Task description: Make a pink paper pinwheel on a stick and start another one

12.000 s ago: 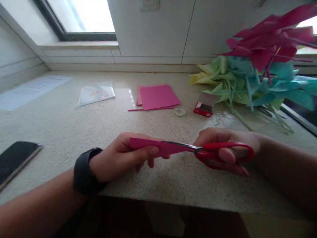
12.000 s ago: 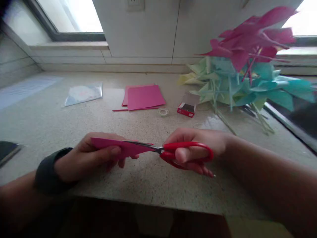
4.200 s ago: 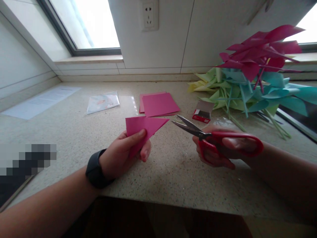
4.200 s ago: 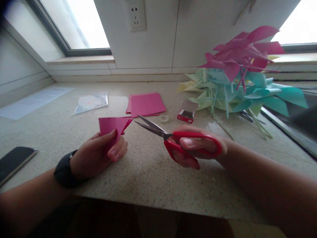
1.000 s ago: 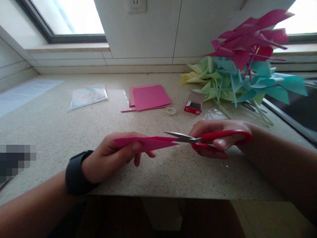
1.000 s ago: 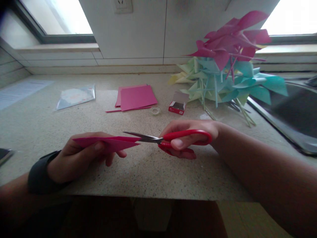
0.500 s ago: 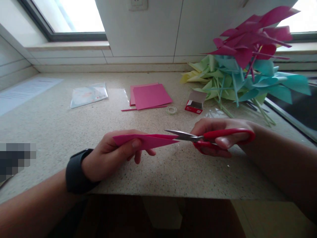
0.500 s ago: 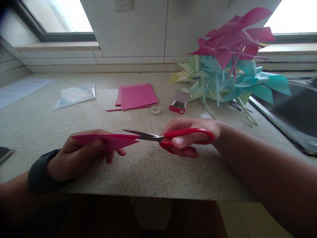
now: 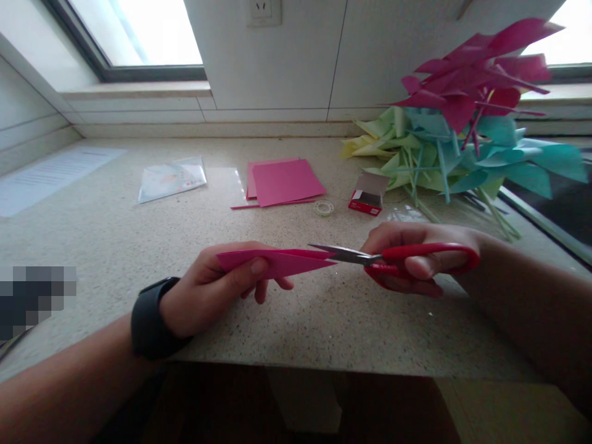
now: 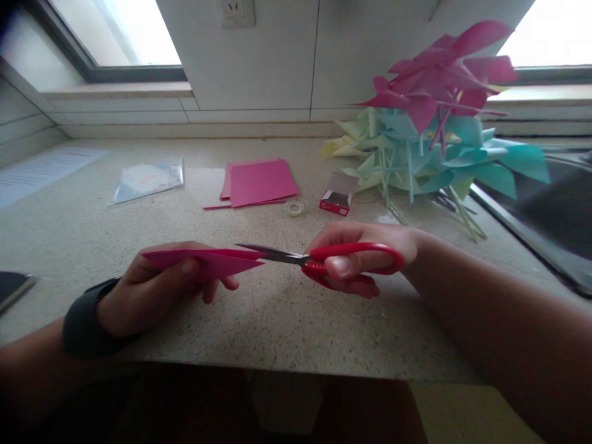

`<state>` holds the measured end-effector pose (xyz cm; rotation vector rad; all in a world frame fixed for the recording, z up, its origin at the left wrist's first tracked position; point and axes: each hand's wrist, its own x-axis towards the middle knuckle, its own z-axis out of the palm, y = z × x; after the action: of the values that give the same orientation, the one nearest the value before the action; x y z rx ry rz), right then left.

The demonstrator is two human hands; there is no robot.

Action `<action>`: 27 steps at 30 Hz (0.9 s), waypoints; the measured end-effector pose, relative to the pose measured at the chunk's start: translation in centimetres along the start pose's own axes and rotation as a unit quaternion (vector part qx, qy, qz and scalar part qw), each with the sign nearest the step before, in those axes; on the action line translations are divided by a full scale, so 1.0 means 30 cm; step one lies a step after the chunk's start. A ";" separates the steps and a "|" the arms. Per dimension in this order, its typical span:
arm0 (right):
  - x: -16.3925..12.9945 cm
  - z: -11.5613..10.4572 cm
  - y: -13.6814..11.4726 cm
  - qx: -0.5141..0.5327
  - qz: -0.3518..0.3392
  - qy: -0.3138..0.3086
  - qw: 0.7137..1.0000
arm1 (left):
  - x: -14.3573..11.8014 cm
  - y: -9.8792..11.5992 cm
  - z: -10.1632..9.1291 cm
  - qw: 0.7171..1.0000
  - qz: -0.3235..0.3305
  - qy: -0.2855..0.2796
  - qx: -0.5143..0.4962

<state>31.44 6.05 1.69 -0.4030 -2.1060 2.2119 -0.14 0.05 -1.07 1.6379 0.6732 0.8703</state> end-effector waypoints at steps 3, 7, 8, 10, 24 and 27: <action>0.001 0.002 -0.001 0.002 0.007 0.006 1.000 | 0.000 -0.006 -0.001 1.000 0.005 0.000 -0.003; -0.003 0.001 0.000 -0.001 0.012 0.009 1.000 | 0.001 -0.003 0.001 1.000 0.003 0.006 0.001; -0.004 0.000 0.001 -0.003 0.011 0.009 1.000 | 0.001 -0.001 0.002 1.000 0.001 0.007 0.002; -0.006 -0.003 0.002 -0.002 0.014 0.008 1.000 | 0.003 0.004 0.004 1.000 -0.002 0.011 0.006; -0.007 -0.007 0.005 0.015 0.022 -0.014 1.000 | 0.010 0.018 0.006 1.000 0.005 0.004 0.015; 0.001 -0.004 0.008 0.025 0.029 -0.018 0.999 | 0.009 0.015 0.007 1.000 0.010 -0.016 0.009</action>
<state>31.46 6.16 1.45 -0.4294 -2.0767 2.3159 0.18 0.04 -0.61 1.6740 0.6444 0.8522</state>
